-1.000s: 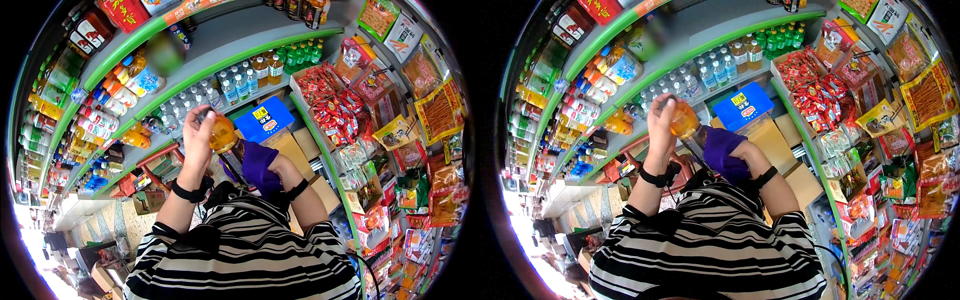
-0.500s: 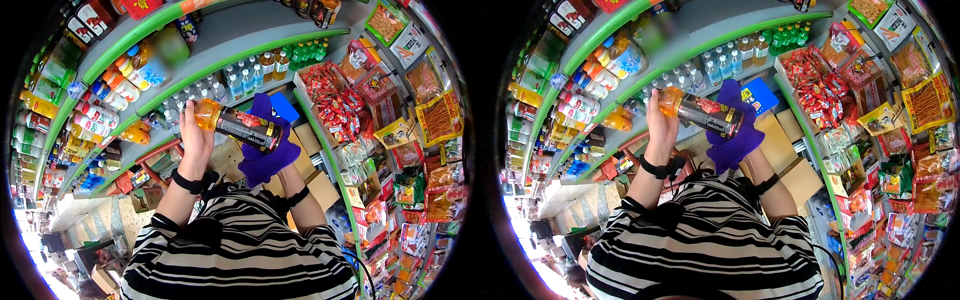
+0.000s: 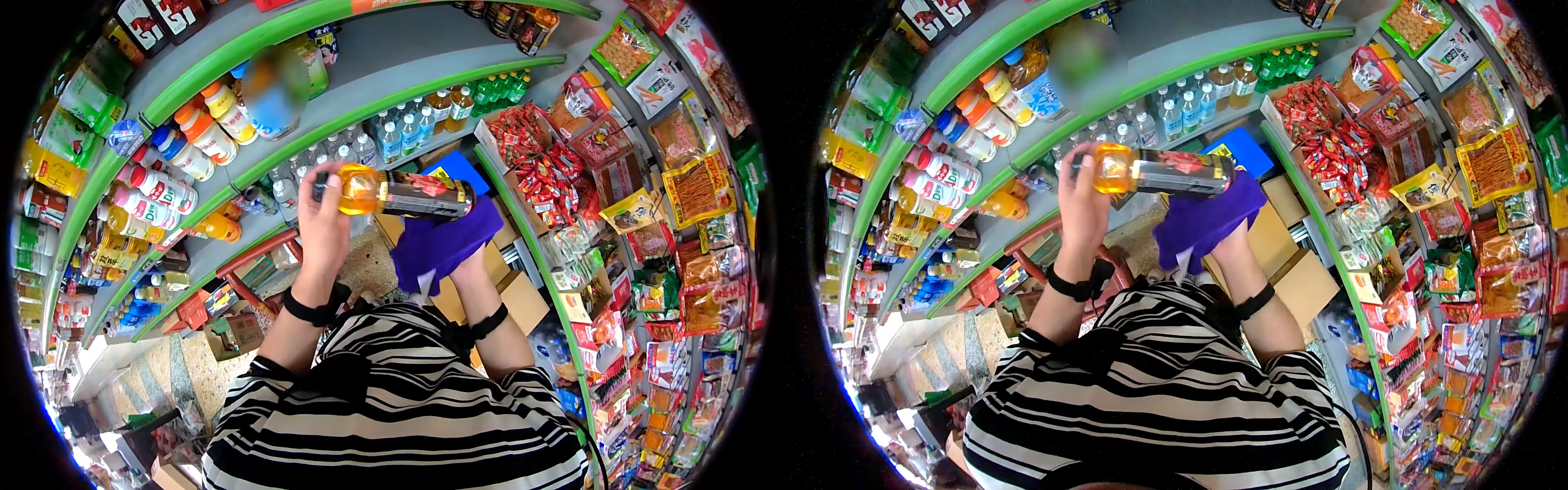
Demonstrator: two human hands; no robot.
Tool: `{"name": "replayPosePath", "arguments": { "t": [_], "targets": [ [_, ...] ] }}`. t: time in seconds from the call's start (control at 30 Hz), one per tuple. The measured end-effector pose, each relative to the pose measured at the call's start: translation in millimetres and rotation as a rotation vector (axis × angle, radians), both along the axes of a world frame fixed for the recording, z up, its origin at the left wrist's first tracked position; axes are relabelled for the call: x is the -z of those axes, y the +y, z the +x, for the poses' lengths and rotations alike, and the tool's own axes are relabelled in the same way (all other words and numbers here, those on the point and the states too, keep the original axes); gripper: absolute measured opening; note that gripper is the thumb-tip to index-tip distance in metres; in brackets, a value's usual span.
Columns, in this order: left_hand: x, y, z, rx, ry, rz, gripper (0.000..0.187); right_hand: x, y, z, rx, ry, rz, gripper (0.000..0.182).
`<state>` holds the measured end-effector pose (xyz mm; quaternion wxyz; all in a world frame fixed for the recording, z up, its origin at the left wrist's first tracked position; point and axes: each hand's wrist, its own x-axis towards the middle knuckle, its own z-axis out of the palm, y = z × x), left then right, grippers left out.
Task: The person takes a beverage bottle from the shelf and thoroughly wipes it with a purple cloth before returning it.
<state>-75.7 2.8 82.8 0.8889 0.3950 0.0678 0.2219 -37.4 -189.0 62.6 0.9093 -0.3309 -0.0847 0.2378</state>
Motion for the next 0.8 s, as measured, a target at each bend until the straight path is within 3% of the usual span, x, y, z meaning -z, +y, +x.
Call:
{"name": "replayPosePath", "arguments": {
  "t": [0.07,0.1,0.17,0.2,0.27,0.3,0.43,0.6,0.8],
  "targets": [
    [9,2,-11,0.095,0.082,0.061,0.025,-1,-1,-2,-0.033,0.169,0.309,0.062],
    [17,4,-16,0.104,0.089,0.222,0.027,9,2,0,0.169,0.274,0.234,0.062],
    [14,7,-27,0.123,0.051,0.536,0.031,21,9,5,0.267,0.277,0.189,0.062],
    [17,8,-29,0.158,0.007,0.577,0.037,20,13,5,0.320,0.280,0.167,0.063],
    [19,6,-39,0.187,-0.067,0.687,0.043,19,24,1,0.285,0.279,0.193,0.058],
    [22,4,-41,0.225,-0.122,0.606,0.046,18,29,-4,0.264,0.289,0.205,0.055],
    [28,4,-49,0.200,-0.177,0.970,0.057,5,57,-32,0.210,0.427,0.178,0.050],
    [26,16,-59,0.111,-0.183,1.099,0.057,25,61,-37,0.148,0.480,0.103,0.046],
    [2,29,-72,0.204,-0.221,1.084,0.053,29,35,-11,0.174,0.343,0.108,0.048]
  ]
}}
